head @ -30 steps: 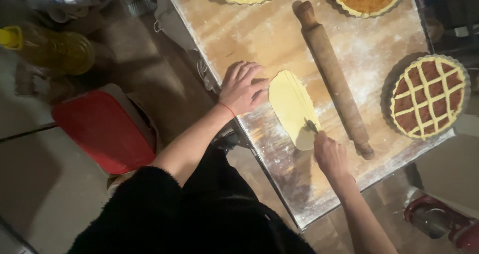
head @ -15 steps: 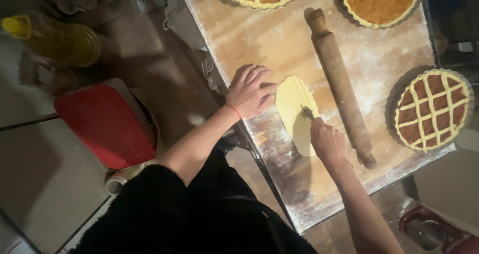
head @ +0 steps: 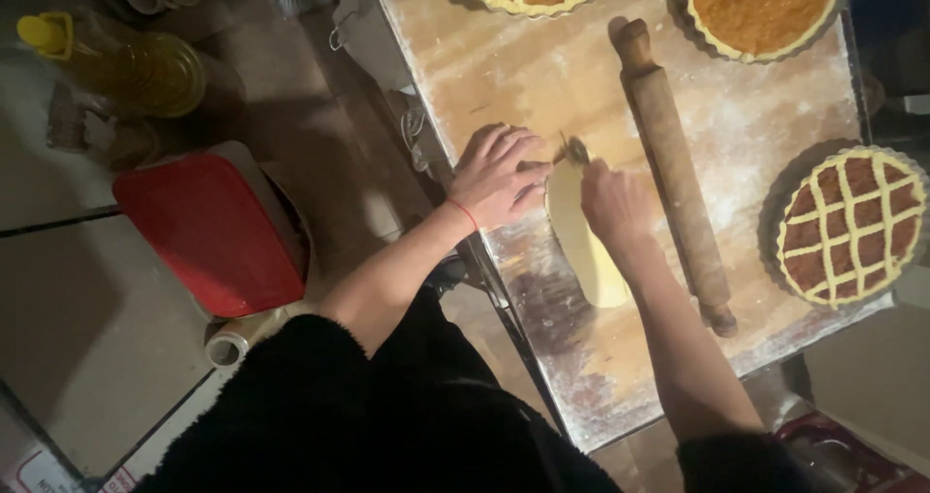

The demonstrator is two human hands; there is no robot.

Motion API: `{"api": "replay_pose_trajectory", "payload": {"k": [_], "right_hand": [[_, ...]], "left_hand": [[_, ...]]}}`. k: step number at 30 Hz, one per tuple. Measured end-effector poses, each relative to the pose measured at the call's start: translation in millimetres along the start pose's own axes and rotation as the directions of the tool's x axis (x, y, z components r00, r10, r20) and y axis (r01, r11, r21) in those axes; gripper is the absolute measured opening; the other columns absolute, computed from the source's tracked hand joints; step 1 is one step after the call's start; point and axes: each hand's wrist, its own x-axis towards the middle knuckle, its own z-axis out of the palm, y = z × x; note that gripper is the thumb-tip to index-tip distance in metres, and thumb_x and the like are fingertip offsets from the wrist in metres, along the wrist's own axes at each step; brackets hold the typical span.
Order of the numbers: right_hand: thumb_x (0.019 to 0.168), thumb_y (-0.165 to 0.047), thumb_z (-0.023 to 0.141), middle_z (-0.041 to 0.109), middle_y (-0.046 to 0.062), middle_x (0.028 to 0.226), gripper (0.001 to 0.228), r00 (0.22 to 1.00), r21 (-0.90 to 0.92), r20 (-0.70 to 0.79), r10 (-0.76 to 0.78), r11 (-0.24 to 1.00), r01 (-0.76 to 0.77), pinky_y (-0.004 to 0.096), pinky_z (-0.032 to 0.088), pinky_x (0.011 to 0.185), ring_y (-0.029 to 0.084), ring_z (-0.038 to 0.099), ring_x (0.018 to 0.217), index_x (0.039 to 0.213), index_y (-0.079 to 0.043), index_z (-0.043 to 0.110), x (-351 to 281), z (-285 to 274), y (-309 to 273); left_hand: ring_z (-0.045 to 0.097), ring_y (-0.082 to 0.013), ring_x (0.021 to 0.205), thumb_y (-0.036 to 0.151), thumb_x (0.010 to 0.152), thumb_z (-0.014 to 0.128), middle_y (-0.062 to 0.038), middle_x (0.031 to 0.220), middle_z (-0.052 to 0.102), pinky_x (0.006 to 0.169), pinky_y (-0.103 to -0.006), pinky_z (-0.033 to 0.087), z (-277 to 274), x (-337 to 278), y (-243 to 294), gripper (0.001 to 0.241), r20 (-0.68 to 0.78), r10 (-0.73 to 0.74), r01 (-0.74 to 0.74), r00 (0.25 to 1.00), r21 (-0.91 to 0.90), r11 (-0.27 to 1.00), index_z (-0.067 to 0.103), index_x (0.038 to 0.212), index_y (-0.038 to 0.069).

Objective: Decorating pies with dough strips to create a lattice pattern.

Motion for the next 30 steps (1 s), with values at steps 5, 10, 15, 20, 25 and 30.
{"api": "replay_pose_trajectory", "payload": {"k": [5,10,15,20,25,30], "right_hand": [[0.104,-0.020,0.051,0.068,0.025,0.074,0.019,0.999,0.068,-0.044,-0.031,0.997,0.034,0.058,0.053,0.059,0.046,0.069,0.069,0.097,-0.005,0.058,-12,-33,9],[0.109,-0.026,0.050,0.067,0.026,0.072,0.022,0.979,0.077,0.076,0.189,0.978,-0.195,0.059,0.053,0.060,0.047,0.067,0.068,0.098,-0.009,0.056,-133,-41,43],[0.101,-0.024,0.052,0.068,0.023,0.070,0.018,0.972,0.098,0.149,0.179,0.976,-0.195,0.058,0.053,0.060,0.045,0.068,0.067,0.092,-0.008,0.054,-231,-12,69],[0.101,-0.023,0.051,0.068,0.023,0.071,0.018,0.968,0.113,0.148,0.203,0.969,-0.221,0.058,0.054,0.060,0.045,0.068,0.067,0.092,-0.008,0.054,-242,0,62],[0.101,-0.022,0.051,0.068,0.023,0.071,0.018,0.966,0.116,0.151,0.210,0.967,-0.228,0.057,0.054,0.059,0.045,0.068,0.067,0.093,-0.007,0.054,-243,8,62],[0.101,-0.022,0.051,0.069,0.023,0.072,0.017,0.971,0.121,0.155,0.182,0.972,-0.202,0.057,0.054,0.059,0.044,0.069,0.067,0.093,-0.007,0.053,-228,15,56]], "left_hand": [[0.044,-0.0303,0.136,0.030,0.087,0.071,-0.010,0.137,0.056,0.122,-0.0523,0.026,5,-2,-3,0.026,-0.020,-0.004,0.004,1.000,-0.001,1.000,0.074,0.112,0.021],[0.046,-0.0295,0.137,0.030,0.091,0.069,-0.008,0.137,0.057,0.123,-0.0521,0.027,9,-2,-4,0.025,-0.060,0.006,-0.008,0.998,-0.033,0.999,0.075,0.113,0.019],[0.049,-0.0282,0.135,0.029,0.092,0.069,-0.007,0.132,0.059,0.121,-0.0515,0.030,3,0,-2,0.020,-0.065,0.042,-0.042,0.997,0.001,0.999,0.075,0.109,0.020],[0.050,-0.0279,0.133,0.029,0.093,0.069,-0.008,0.131,0.059,0.121,-0.0509,0.031,-1,0,-2,0.020,-0.060,0.084,-0.082,0.995,0.035,0.996,0.076,0.109,0.020],[0.050,-0.0280,0.132,0.030,0.092,0.069,-0.007,0.131,0.060,0.120,-0.0511,0.030,0,1,-2,0.022,-0.035,0.080,-0.079,0.996,0.041,0.996,0.077,0.110,0.020],[0.049,-0.0274,0.134,0.030,0.093,0.069,-0.007,0.132,0.059,0.122,-0.0508,0.029,3,-2,-5,0.022,-0.022,0.065,-0.064,0.998,0.035,0.997,0.077,0.111,0.020]]}}
